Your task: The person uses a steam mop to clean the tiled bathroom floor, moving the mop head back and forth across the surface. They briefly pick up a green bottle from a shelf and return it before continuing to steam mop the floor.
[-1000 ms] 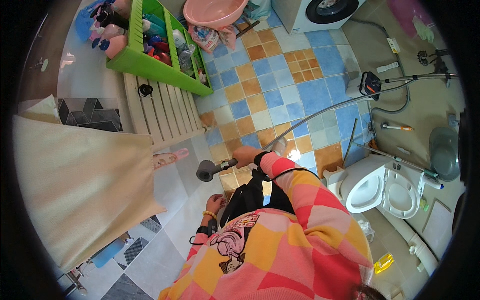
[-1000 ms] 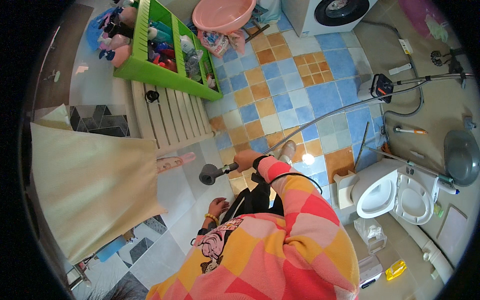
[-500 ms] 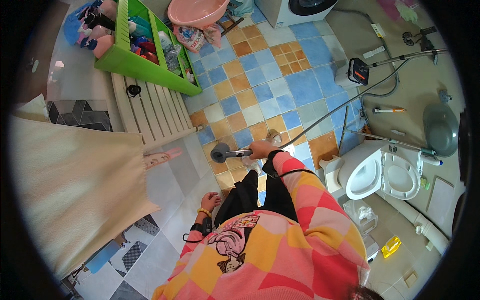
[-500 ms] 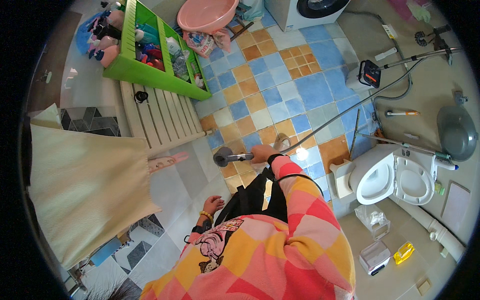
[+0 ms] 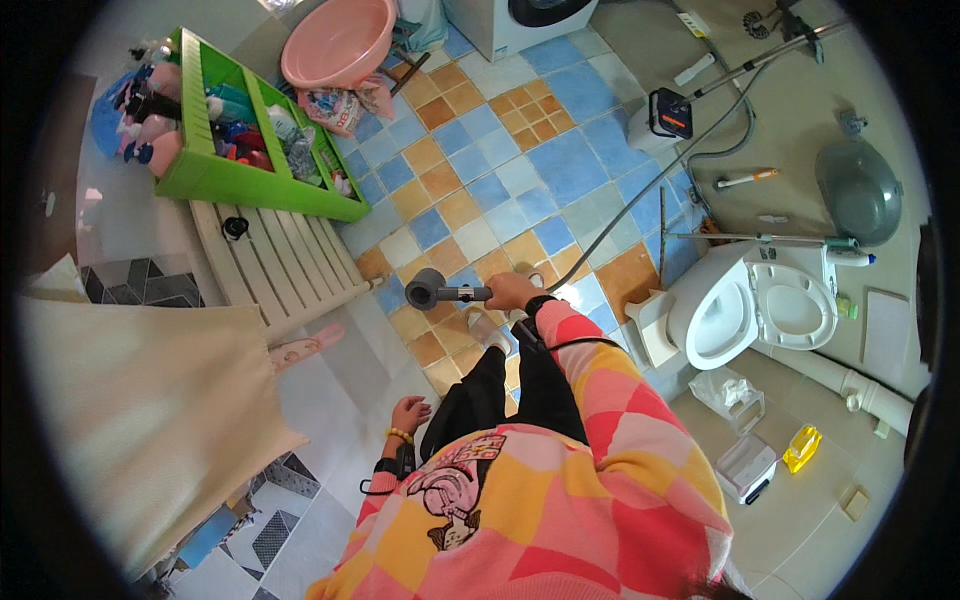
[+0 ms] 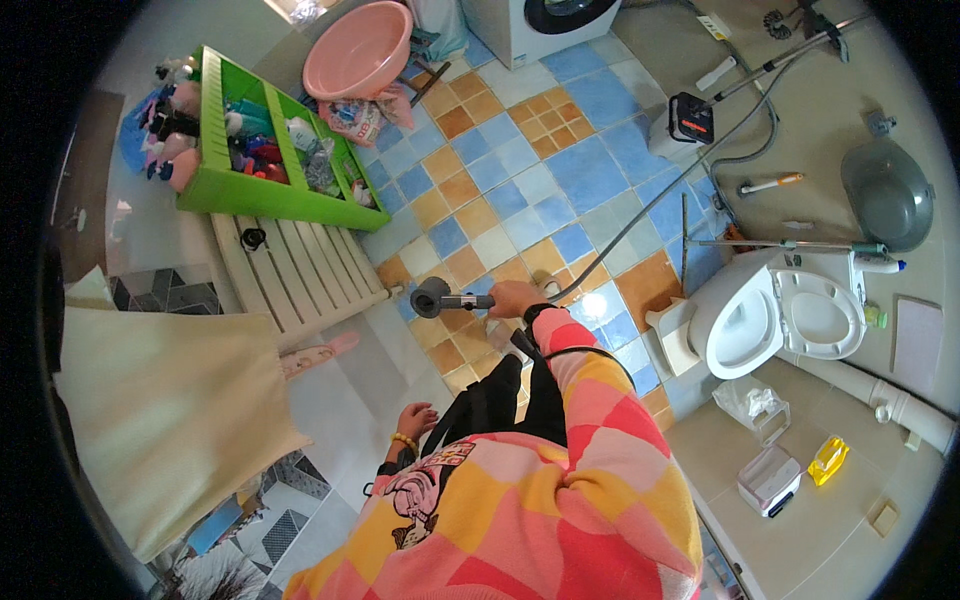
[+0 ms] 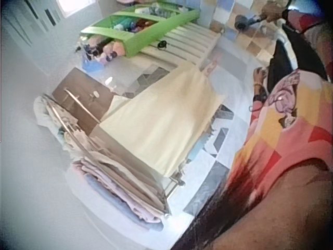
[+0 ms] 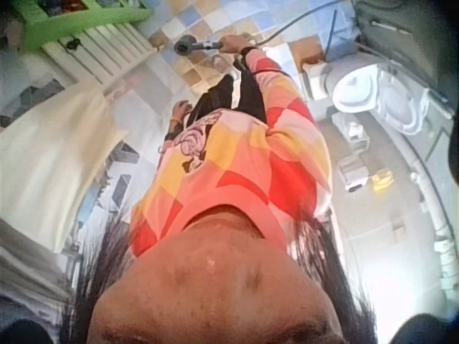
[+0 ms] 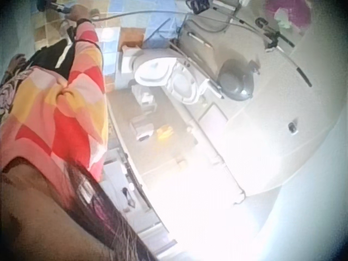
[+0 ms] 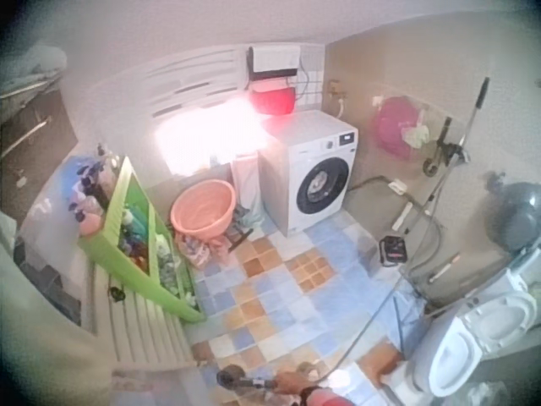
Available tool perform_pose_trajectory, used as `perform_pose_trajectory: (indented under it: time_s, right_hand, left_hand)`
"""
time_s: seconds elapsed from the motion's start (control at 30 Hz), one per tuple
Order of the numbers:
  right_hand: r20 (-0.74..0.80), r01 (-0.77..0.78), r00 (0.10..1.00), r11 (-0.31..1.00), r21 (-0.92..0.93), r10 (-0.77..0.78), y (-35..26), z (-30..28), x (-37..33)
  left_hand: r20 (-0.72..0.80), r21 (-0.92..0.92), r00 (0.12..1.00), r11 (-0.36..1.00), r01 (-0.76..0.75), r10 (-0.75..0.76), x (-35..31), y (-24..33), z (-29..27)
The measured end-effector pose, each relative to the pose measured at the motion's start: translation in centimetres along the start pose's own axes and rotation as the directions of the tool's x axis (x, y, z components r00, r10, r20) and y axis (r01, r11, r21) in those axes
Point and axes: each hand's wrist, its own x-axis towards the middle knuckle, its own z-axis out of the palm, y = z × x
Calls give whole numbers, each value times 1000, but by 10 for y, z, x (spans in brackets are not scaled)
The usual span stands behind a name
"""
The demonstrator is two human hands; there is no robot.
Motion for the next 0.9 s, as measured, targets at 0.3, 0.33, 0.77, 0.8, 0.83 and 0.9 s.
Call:
perform_pose_trajectory:
  time_s: [0.3, 0.33, 0.77, 0.8, 0.83, 0.9]
  right_hand:
    - [-93, -168, 980, 983, 69, 174, 57, -26, -40]
    - [-48, -195, 979, 978, 69, 199, 66, -32, -45]
    - [-291, -238, 914, 954, 183, 283, 119, -107, -66]
    - [-301, -215, 916, 958, 191, 265, 120, -112, -63]
    - [-312, -191, 918, 961, 198, 246, 121, -118, -60]
    - [-293, -184, 923, 954, 239, 251, 124, -129, -57]
  left_hand:
    - [-9, 69, 1000, 998, -13, 14, 5, 20, 8]
    - [-22, 80, 1000, 997, -10, 12, 5, 23, 10]
    - [25, 173, 1000, 985, -15, 11, 19, 71, 40]
    - [29, 178, 999, 984, -22, 17, 20, 76, 44]
    - [20, 193, 1000, 981, -20, 16, 22, 82, 47]
    - [20, 190, 999, 981, -31, 28, 25, 94, 56]
